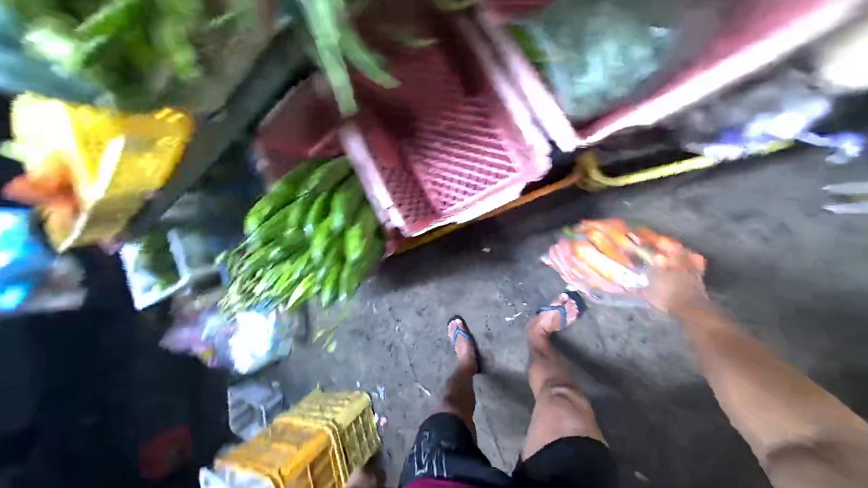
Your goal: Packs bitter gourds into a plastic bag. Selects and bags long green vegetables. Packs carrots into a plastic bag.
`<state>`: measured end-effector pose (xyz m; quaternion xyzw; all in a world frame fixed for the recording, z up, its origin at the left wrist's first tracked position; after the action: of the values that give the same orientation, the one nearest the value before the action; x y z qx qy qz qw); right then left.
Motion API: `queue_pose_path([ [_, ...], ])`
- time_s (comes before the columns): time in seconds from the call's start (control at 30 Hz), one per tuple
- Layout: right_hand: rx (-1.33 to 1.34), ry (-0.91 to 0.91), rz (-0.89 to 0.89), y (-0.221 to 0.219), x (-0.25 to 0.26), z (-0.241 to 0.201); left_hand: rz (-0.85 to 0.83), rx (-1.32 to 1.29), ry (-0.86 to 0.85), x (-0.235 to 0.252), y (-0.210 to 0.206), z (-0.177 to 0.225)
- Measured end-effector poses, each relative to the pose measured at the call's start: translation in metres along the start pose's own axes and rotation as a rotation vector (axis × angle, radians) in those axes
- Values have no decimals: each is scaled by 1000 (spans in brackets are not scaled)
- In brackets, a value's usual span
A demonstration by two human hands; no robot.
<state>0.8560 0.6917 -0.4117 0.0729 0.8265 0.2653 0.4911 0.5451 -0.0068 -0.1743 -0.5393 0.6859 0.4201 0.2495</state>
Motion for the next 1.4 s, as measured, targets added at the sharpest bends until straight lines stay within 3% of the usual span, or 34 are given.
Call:
queue_pose_path([
  [0.1,11,-106,-78,-30,-59,-35,-94,-92,-80,40,8,6],
  [0.17,3,-162,-62,-55,-67,-37,-118,-231,-99,48,24,20],
  [0.23,-47,-184,-87,-59,-85,-66,-154,-344,-141,55,32,13],
  [0.47,-150,-64,-25,-62,-146,-249,-205,-519,-193,127,42,-95],
  [0.6,23,-6,96,-101,-202,-356,-267,-656,-220,170,28,-143],
  [0.73,130,55,61,-168,-231,-461,-337,-849,-279,197,20,-146],
  [0.83,147,199,-79,-185,-263,-572,-355,-998,-322,207,36,-133],
  [0.93,225,416,-190,-162,-319,-689,-363,-1219,-348,216,74,-127],
  [1.03,413,703,-243,-120,-374,-786,-528,-1552,-415,205,124,-135],
  [1.1,587,794,-280,-87,-404,-838,-627,-1770,-665,160,177,-148],
  [1.17,742,819,-292,-58,-415,-871,-550,-1957,-1016,80,253,-179],
  [1.23,837,893,-271,-38,-411,-899,-551,-1981,-1449,25,323,-208],
  [1.3,836,1021,-215,-19,-399,-928,-508,-1841,-1723,-3,395,-218],
  [1.33,806,1075,-192,-12,-392,-940,-483,-1788,-1756,-26,426,-216],
  [1.4,720,1117,-134,-4,-373,-958,-369,-1766,-1642,-69,466,-205],
])
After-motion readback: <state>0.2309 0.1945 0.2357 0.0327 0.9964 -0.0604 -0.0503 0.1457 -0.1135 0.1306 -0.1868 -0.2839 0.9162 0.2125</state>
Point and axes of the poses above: each hand's wrist, its own x-axis towards the middle knuckle, its own y-axis out of the back of the hand, z = x × y, the point moved 10 cm from there along x, towards the middle knuckle, and after that the axes turned 13 degrees about y, right-handed, at the moved point
